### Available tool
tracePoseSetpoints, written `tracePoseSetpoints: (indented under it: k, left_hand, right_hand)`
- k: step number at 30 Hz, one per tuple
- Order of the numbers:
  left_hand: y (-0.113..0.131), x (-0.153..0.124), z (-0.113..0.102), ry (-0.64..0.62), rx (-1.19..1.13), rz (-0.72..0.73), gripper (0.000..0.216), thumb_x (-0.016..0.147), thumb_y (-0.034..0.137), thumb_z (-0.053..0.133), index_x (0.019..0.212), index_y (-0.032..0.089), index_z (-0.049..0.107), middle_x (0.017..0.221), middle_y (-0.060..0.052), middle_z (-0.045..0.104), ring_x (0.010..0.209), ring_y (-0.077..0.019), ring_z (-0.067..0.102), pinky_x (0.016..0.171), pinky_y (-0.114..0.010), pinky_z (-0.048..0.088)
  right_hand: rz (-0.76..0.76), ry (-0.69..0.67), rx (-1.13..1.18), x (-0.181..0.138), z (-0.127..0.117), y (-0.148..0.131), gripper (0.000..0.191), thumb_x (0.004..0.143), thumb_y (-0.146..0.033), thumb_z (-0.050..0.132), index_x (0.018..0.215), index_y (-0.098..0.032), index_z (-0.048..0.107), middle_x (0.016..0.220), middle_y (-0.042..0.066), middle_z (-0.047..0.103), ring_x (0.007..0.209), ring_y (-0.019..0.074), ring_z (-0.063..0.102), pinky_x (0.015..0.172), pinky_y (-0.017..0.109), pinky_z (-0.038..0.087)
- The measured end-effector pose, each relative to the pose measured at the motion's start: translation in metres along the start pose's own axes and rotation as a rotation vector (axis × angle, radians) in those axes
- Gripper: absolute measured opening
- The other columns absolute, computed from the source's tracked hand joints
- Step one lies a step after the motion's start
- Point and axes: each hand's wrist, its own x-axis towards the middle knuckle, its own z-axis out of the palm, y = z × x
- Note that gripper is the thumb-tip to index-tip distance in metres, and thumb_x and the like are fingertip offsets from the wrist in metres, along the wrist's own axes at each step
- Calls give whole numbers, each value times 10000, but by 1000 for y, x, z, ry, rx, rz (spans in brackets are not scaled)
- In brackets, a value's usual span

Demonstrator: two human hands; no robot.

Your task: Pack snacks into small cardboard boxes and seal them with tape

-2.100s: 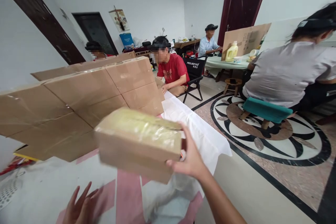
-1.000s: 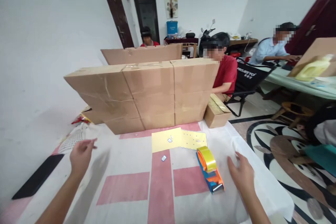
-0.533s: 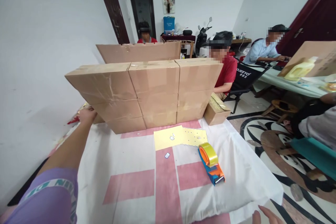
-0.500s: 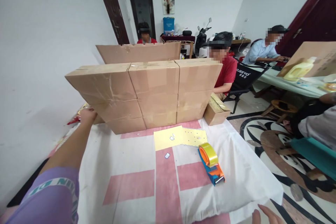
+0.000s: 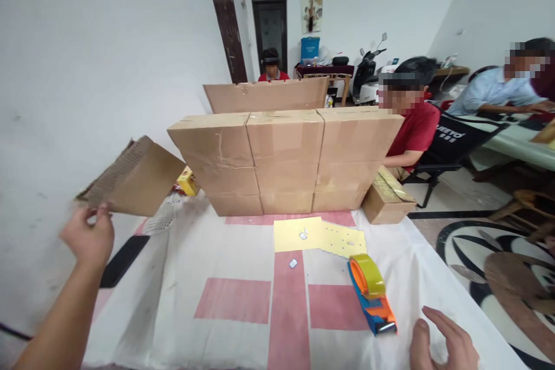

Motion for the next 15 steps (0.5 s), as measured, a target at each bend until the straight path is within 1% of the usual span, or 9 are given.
tracePoseSetpoints:
  k: [2,4,5,7,9,11,12,13,15]
  left_hand:
    - [-1,-36,-40,-11,24,66,239,887,342,647,829,113,685,634,21,577,587,-141,503,600,-242,406]
    - [6,-76,-71,-55,41,130,237,903,357,635,837,135,686,659,0,625,609,-160,557,594,-254,426]
    - [12,-96,-82,-92,26,171,220,914,342,621,850,143,688,717,-26,673,660,-179,604,626,-274,463]
    - [29,-136,-97,-194,-99,281,159,933,267,576,948,160,692,944,-97,754,856,-227,687,763,-340,536]
    - [50,-173,-103,-301,-305,375,204,933,186,533,1081,192,674,1160,-131,741,1066,-259,688,894,-411,554]
    - [72,-207,-104,-411,-492,411,267,930,172,523,1159,233,646,1241,-125,718,1167,-269,663,936,-452,561]
    - [82,-221,-104,-468,-565,403,275,931,188,528,1179,245,634,1258,-122,711,1188,-273,657,934,-462,568]
    - [91,-233,-104,-512,-624,383,277,931,209,533,1191,248,622,1272,-125,701,1196,-278,654,928,-469,574]
    - [104,-248,-107,-536,-691,338,247,918,219,547,1155,237,613,1249,-128,698,1160,-282,665,904,-473,580]
  right_hand:
    - [-87,-41,144,9,20,-24,187,908,-318,578,1013,-180,649,993,145,693,925,342,678,854,504,529]
    - [-209,-105,347,18,41,-52,107,909,-229,594,996,-192,643,959,114,697,888,293,681,809,445,537]
    - [-271,-150,458,23,51,-69,103,908,-181,593,998,-199,640,954,101,699,889,275,682,803,426,539]
    - [-378,-262,662,33,68,-103,176,909,-106,571,1033,-212,638,976,89,702,927,258,679,819,416,541]
    - [-481,-405,800,45,80,-136,242,925,-81,540,1091,-227,640,1015,84,708,970,249,670,852,421,536]
    - [-575,-614,833,54,86,-162,273,945,-121,549,1172,-242,641,1100,86,715,1041,249,657,926,438,519]
    - [-609,-775,799,57,88,-172,296,946,-173,585,1228,-245,634,1167,92,708,1093,254,645,966,443,506]
    - [-633,-956,735,58,89,-178,365,930,-251,645,1295,-242,617,1240,103,691,1152,268,627,1001,450,491]
    - [-655,-1312,551,54,89,-185,667,832,-450,773,1416,-210,558,1357,141,636,1243,325,583,1036,472,469]
